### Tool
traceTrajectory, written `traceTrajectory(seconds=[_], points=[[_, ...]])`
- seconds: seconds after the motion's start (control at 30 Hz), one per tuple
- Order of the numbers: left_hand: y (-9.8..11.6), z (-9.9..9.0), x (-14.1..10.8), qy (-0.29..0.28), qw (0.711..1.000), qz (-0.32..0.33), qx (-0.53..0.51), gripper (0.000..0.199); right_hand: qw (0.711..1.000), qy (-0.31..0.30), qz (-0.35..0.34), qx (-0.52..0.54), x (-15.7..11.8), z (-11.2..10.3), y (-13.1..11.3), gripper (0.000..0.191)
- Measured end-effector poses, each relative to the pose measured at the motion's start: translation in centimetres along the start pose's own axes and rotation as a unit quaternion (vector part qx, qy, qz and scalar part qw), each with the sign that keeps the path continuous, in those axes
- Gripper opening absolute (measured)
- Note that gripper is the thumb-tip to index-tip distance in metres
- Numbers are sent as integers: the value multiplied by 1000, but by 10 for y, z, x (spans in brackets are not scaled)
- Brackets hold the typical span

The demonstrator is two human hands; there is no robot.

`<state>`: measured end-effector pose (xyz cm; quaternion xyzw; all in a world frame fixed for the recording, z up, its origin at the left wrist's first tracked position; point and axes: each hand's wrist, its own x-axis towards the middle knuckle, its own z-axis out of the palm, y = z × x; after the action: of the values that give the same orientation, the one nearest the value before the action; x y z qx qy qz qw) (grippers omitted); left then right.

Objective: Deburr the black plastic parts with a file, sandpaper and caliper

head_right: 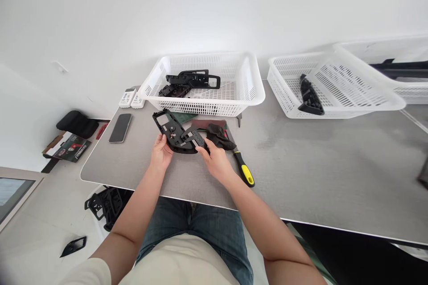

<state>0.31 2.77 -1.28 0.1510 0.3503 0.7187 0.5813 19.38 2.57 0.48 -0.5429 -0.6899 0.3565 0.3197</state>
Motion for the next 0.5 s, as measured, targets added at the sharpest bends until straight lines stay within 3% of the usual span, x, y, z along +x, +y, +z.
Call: traceTrajectory(seconds=[0.27,0.5], points=[[0,1,0,6,1000,3,3,19,1000,-1,14,9,0,0,-3,43],[11,-8,10,102,993,48,-33,7,999,-14,29,-44,7,3,8,46]])
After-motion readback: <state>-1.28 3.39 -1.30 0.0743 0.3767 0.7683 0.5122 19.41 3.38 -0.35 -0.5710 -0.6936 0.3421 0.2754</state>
